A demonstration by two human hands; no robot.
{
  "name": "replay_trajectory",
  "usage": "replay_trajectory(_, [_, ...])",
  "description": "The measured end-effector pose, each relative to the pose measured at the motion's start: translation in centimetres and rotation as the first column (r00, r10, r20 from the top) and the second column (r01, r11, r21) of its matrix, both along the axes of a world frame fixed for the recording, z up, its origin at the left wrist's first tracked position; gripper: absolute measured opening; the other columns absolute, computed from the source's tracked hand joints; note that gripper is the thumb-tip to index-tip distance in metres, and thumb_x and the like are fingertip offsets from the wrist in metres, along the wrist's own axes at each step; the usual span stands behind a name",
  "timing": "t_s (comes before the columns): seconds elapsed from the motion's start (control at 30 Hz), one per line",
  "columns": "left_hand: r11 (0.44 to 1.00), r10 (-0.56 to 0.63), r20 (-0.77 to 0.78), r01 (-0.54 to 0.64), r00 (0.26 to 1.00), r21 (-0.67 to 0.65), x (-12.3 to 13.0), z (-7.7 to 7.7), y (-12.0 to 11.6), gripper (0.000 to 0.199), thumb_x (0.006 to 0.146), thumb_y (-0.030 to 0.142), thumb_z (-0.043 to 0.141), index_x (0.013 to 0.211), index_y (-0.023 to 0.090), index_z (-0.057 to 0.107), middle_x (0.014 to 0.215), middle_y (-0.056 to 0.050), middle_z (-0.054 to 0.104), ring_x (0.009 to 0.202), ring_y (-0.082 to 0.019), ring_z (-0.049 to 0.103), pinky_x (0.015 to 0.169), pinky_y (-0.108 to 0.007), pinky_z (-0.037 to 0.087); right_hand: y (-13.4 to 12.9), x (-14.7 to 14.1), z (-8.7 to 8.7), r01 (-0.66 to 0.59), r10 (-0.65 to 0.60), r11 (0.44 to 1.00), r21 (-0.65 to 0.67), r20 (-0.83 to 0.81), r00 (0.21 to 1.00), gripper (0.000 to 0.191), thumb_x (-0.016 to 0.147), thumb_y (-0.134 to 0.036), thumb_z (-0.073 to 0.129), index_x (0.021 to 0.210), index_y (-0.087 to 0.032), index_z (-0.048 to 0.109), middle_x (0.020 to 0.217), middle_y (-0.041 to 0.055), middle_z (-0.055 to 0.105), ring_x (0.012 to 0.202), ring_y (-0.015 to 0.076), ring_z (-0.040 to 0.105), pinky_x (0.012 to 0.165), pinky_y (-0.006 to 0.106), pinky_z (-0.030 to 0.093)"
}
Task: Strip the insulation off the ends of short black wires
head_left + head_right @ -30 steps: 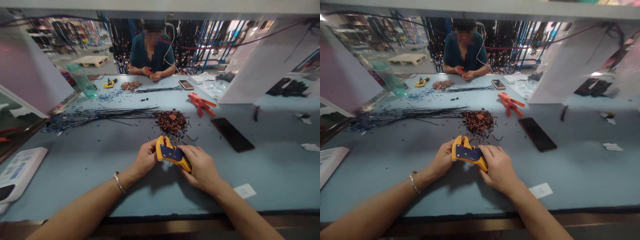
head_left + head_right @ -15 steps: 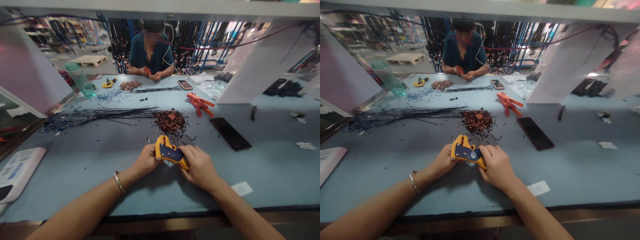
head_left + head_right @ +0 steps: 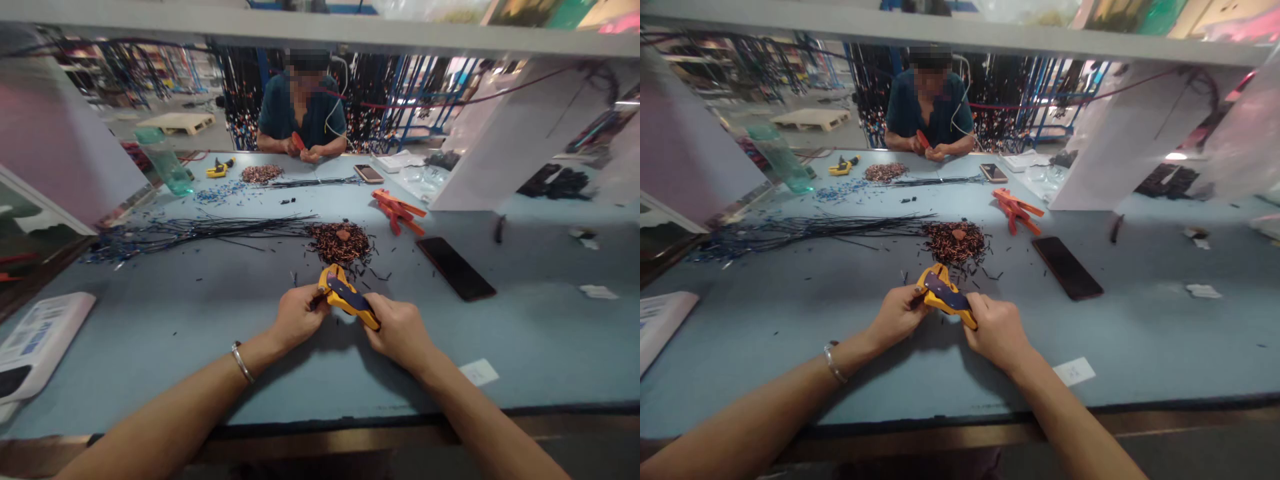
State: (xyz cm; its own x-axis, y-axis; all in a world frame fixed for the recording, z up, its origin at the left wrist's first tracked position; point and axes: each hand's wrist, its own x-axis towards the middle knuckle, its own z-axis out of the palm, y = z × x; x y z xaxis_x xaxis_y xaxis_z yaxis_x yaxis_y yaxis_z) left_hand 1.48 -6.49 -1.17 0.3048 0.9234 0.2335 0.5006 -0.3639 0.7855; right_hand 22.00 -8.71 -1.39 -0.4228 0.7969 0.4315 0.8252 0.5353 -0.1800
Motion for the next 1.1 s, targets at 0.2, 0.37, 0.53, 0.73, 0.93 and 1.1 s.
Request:
replay_trajectory(0.2, [0.973,0.063,-0.162,-0.025,0.985,0.228,-1.1,0.3,0.6,0.014,0.086,0.019,0.055,0.082,0.020,0.069,0.075,0.001,0.072,0.067,-0.014,0.062,0.082,-0.034,0.039,0.4,0.8,0.7,0.098,-0.098,0.995,-0.013,-0.227,0.969,0.022,0.078,-0.026,0.052,0.097,-0.016,0.058,0.077,0.0069,0.070,0.062,0.0212,0.065,0.057,0.028,0.044])
replay_trajectory(0.37, [0.962,-0.003,-0.192,0.055,0.981,0.266,-1.8,0.2,1.1,0.013,0.087,0.021,0.057,0.085,0.020,0.069,0.075,0.000,0.071,0.070,-0.015,0.064,0.077,-0.033,0.042,0.6,1.9,1.7,0.097,-0.212,0.968,-0.232,-0.547,0.810,0.014,0.082,-0.032,0.055,0.089,-0.021,0.057,0.072,0.0011,0.065,0.060,0.0178,0.061,0.059,0.027,0.048])
replay_trajectory(0.53, [0.926,-0.173,-0.193,0.226,0.966,0.302,-2.0,0.6,1.3,0.019,0.086,0.023,0.059,0.101,0.020,0.069,0.092,-0.005,0.073,0.084,-0.017,0.067,0.082,-0.035,0.048,0.8,2.6,1.8,0.049,-0.229,0.957,-0.285,-0.643,0.731,0.015,0.080,-0.031,0.058,0.091,-0.021,0.057,0.080,0.0033,0.067,0.070,0.0200,0.063,0.066,0.031,0.050])
replay_trajectory(0.73, [0.945,-0.087,-0.174,0.137,0.981,0.297,-4.3,1.6,3.2,0.016,0.088,0.021,0.056,0.095,0.019,0.070,0.091,-0.006,0.071,0.084,-0.016,0.065,0.080,-0.031,0.051,0.8,2.5,1.8,0.039,-0.245,0.944,-0.328,-0.616,0.748,0.015,0.079,-0.031,0.058,0.091,-0.022,0.058,0.081,0.0036,0.067,0.074,0.0219,0.063,0.067,0.033,0.049])
replay_trajectory(0.93, [0.919,-0.267,-0.416,0.360,0.869,0.162,-5.1,1.8,3.8,0.009,0.081,0.029,0.068,0.086,0.021,0.069,0.098,-0.004,0.065,0.096,-0.020,0.058,0.091,-0.038,0.043,1.0,2.8,1.9,0.020,-0.261,0.929,-0.370,-0.615,0.744,0.019,0.079,-0.033,0.059,0.093,-0.020,0.059,0.085,0.0046,0.067,0.077,0.0220,0.063,0.071,0.033,0.049])
replay_trajectory(1.1, [0.928,-0.245,-0.464,0.345,0.851,0.142,-4.4,1.0,3.4,0.007,0.086,0.023,0.060,0.082,0.020,0.065,0.094,-0.004,0.061,0.092,-0.021,0.054,0.085,-0.037,0.041,0.9,2.6,2.1,0.000,-0.253,0.915,-0.403,-0.574,0.779,0.018,0.078,-0.033,0.058,0.090,-0.020,0.058,0.079,0.0029,0.064,0.070,0.0203,0.060,0.068,0.033,0.047])
